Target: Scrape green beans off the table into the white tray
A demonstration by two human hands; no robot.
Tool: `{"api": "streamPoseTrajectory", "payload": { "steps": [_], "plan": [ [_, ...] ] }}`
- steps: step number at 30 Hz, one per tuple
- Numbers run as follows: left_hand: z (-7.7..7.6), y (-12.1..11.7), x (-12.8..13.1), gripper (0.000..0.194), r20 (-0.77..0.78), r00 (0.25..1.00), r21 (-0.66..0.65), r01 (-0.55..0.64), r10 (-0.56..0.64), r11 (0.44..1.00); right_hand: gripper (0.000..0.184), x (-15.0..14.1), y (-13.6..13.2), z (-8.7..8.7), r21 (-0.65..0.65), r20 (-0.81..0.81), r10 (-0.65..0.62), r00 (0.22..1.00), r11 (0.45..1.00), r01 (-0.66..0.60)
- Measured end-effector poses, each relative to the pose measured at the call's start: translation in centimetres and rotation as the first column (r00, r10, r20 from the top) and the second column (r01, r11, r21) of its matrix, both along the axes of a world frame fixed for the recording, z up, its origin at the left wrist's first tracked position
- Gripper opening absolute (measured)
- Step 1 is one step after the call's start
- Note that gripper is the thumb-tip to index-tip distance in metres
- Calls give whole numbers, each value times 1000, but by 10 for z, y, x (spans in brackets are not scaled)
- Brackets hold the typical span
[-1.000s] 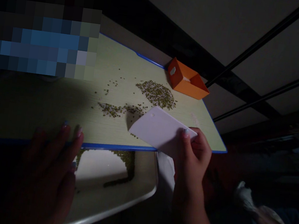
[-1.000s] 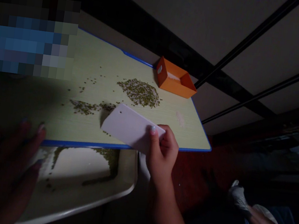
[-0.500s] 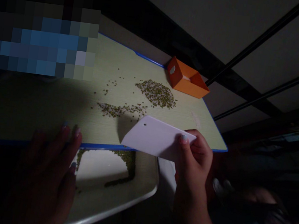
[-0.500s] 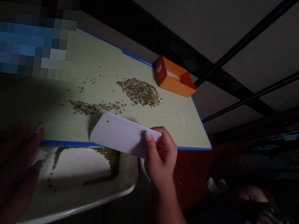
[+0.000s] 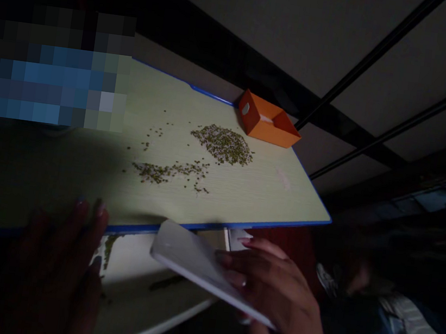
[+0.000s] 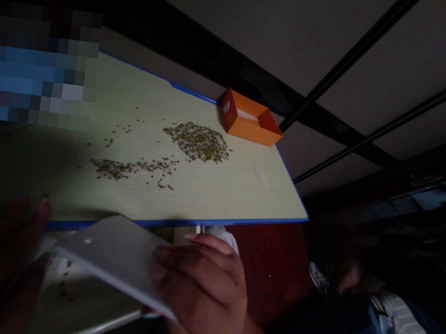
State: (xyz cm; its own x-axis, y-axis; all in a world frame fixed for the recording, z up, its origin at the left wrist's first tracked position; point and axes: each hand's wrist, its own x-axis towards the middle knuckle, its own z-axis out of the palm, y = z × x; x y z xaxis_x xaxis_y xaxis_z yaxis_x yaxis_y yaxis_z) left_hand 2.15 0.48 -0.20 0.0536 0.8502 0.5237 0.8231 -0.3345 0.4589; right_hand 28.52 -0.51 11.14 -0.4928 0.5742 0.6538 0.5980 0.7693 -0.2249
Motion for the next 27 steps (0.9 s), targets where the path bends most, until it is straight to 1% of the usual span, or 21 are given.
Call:
{"api": "streamPoseTrajectory", "payload": {
  "steps": [3,6,9,11,14,20,25,27],
  "plan": [
    [-2,1,-2,78,0,1000,-11,13,-13,1000,12,-14,2,-7,144,84,-86,993,987,73],
    [-4,1,-4,76,40,999,-49,24,-22,999,14,-26,6,-19,258,46,-195,980,950,177],
    [-4,1,-4,69,146,989,-53,9,-2,999,19,-30,12,-28,339,13,-215,977,920,198],
    [-3,0,-2,66,184,983,-59,-11,22,998,19,-28,16,-31,349,-8,-237,971,910,225],
    [-3,1,0,66,191,981,-76,-15,30,997,18,-23,21,-34,353,-22,-255,967,903,246],
    [0,1,4,67,224,973,-106,-37,60,994,17,-8,24,-38,364,-6,-291,957,890,273],
    [3,2,6,68,210,976,-69,-43,57,997,18,3,22,-42,377,-1,-326,945,875,303],
    [5,3,6,71,165,986,-43,-25,31,999,18,5,22,-43,380,3,-336,942,871,310]
  ]
}}
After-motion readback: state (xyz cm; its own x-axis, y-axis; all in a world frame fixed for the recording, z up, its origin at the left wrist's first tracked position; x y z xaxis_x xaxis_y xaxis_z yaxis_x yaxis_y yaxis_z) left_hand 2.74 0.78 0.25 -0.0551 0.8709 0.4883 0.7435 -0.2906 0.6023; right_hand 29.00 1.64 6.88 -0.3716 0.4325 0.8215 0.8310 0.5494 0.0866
